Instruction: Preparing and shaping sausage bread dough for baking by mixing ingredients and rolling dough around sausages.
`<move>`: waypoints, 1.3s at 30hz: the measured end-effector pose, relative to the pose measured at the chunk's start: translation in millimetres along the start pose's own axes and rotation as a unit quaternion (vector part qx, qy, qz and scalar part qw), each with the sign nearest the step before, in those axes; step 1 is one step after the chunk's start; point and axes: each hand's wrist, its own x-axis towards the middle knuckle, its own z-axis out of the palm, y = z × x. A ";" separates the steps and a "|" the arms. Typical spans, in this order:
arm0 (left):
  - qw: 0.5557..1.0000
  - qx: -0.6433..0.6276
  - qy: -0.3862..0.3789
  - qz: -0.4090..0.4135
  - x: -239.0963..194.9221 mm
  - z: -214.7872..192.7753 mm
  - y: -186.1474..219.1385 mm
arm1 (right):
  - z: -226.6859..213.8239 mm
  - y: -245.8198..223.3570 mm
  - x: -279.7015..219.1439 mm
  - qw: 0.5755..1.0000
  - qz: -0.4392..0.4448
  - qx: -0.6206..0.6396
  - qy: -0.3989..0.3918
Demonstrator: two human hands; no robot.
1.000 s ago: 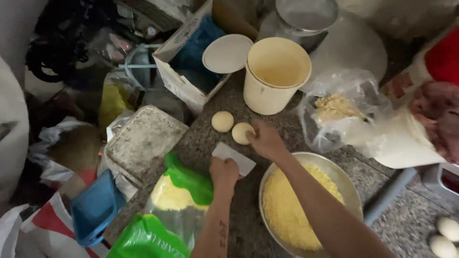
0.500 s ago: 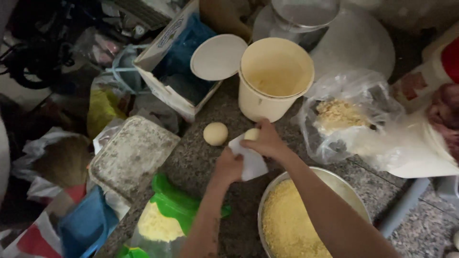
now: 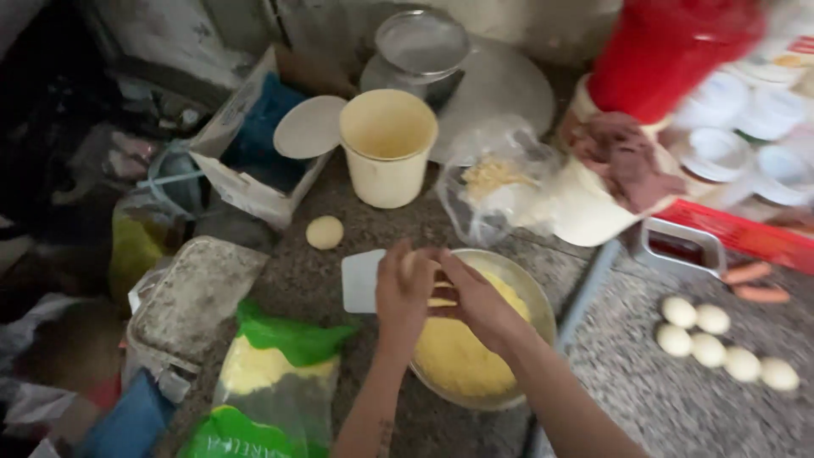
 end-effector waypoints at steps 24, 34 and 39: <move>0.892 -0.413 0.006 -0.183 -322.5 111.2 23.3 | -205.8 249.9 -295.8 0.918 -0.101 -0.363 0.126; 0.949 0.229 -0.218 0.007 -342.8 300.8 -32.6 | -393.1 329.5 -330.7 0.753 -0.038 -0.474 0.455; 0.912 0.263 -0.296 0.108 -346.8 356.4 10.9 | -428.7 362.0 -317.0 0.749 0.001 -0.467 0.470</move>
